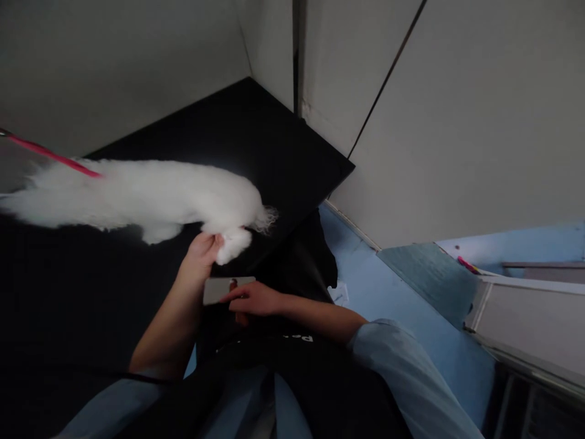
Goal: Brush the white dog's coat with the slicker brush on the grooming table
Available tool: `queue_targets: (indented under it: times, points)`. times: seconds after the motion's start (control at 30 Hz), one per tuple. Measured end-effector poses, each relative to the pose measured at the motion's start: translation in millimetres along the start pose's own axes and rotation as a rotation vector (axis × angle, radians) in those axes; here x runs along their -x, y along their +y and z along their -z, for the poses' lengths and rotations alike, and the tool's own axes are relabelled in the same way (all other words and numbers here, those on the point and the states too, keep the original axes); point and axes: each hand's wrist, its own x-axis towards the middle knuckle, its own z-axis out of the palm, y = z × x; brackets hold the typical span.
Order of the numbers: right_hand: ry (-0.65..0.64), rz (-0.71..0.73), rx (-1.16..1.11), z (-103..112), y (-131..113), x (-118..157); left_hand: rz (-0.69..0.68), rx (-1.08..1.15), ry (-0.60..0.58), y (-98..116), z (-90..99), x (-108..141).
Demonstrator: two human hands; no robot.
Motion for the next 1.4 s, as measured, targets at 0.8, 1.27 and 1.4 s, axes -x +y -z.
queue_targets:
  times: [0.8,1.27,1.4]
  points:
    - [0.463,0.318,-0.196,67.0,-92.9,-43.4,-0.955,-0.871,0.246,-35.0,42.3,49.7]
    - [0.528,0.615,-0.206,59.8,-70.5,-39.9,-0.803,0.139,0.309,-49.4,3.0,47.2]
    - [0.675,0.697,-0.248,55.7,-70.4,-32.4,-0.751,0.232,0.262,-45.9,-4.9,54.4]
